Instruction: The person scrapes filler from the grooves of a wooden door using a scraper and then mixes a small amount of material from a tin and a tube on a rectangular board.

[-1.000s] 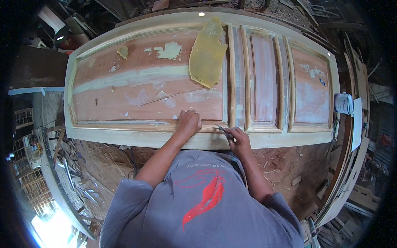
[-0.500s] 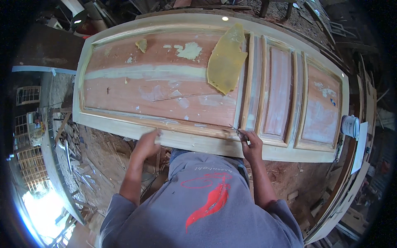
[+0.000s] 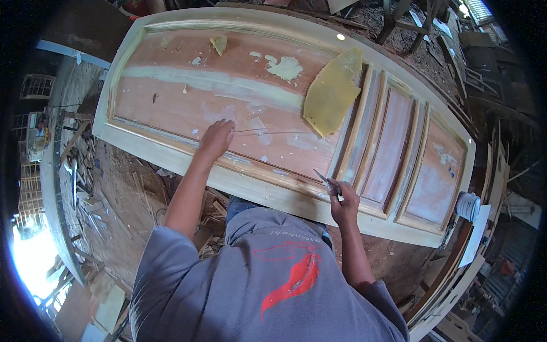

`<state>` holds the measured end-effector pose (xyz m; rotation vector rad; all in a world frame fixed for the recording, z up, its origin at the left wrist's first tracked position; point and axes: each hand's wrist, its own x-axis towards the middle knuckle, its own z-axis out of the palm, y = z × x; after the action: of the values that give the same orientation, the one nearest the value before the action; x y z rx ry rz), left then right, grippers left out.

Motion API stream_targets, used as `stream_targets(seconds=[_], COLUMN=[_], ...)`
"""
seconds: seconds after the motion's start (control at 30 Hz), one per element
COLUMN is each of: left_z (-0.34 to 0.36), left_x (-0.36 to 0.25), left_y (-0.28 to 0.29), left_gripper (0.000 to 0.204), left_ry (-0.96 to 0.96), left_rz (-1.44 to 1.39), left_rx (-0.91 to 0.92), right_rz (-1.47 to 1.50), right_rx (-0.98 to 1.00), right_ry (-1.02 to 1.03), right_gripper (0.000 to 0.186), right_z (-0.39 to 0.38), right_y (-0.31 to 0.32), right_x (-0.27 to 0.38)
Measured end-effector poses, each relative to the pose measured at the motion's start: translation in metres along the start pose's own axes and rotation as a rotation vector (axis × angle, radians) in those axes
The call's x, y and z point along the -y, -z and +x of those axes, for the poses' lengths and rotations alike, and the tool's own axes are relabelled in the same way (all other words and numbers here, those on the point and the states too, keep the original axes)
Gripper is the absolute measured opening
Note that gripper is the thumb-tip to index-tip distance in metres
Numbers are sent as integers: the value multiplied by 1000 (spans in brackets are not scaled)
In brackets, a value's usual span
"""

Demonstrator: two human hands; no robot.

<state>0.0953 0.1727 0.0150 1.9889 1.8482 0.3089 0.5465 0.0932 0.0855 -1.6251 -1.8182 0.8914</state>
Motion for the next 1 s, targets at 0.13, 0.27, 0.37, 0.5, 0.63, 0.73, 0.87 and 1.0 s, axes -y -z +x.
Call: stream_targets(seconds=[0.13,0.27,0.37,0.5,0.63,0.73,0.87,1.0], left_z=[-68,-211,-322,-382,-303,-224,-140,-87], left_x=[-5,55,85,60,4,-17,-13,-1], left_y=[68,59,8,-65,-36,-11,-12,-27], left_gripper=[28,27,32,38,29,21,24,28], left_ry=[378,682,961,1316,858,511,87,-133], left_rz=[-238,-631,-696,-260,-200,-240,-209,-87], left_rx=[-8,-578,-789,-744,-558,-386,-248,-68], right_rz=[-7,94,48,220,116,63,80,214], right_rx=[80,140,265,336,330,388,333,263], right_ry=[-49,-2,38,236,340,236,94,-16], right_gripper=[24,23,24,38,47,51,53,56], right_z=[9,25,43,45,28,10,-5,-12], right_y=[-11,-47,-73,-122,-151,-167,-179,-192], right_x=[20,37,66,68,74,76,89,97])
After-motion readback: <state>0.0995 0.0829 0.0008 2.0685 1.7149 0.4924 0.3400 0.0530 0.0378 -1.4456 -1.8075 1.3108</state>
